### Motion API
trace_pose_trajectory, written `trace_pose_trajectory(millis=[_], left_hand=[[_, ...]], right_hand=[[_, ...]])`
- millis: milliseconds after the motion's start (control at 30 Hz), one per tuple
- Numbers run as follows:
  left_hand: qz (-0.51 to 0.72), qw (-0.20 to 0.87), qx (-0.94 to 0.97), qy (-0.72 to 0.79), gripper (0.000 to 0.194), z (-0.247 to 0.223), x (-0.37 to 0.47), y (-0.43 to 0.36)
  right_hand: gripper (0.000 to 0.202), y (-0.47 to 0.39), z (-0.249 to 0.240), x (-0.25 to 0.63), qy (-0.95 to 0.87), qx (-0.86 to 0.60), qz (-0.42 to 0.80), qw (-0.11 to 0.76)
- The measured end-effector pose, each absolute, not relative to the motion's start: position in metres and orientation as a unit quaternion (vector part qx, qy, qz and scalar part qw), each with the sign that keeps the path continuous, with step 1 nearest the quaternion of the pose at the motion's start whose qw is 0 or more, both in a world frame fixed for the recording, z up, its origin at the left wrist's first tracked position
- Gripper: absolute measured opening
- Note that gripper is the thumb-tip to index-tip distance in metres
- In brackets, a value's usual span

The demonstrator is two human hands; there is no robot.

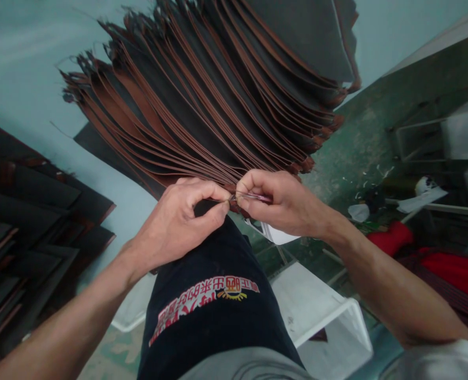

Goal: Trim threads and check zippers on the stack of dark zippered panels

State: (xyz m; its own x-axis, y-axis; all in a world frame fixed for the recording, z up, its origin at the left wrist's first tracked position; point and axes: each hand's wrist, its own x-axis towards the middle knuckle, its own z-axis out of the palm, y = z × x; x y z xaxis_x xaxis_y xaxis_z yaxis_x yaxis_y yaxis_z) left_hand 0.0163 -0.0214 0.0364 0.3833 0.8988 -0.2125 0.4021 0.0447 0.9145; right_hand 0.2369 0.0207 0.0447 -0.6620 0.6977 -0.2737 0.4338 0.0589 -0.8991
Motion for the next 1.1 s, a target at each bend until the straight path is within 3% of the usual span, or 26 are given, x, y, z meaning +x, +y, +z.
trace_pose_trajectory(millis=[233,533,700,1100], left_hand=[[0.241,0.451,0.658,0.553,0.014,0.040,0.027,-0.031],[0.215,0.472,0.618,0.590,0.013,0.043,0.030,-0.031],[0.263,0.459,0.578,0.622,0.016,0.039,0.038,-0.037],[0.251,0.592,0.565,0.517,0.016,0.032,0.017,-0.024]], right_hand=[[0.005,0.020,0.042,0.237,-0.729,-0.388,0.551,0.118],[0.011,0.011,0.039,0.237,-0.756,-0.391,0.511,0.119],[0.012,0.002,0.044,0.232,-0.727,-0.459,0.498,0.112],[0.006,0.002,0.038,0.231,-0.654,-0.485,0.569,0.116]])
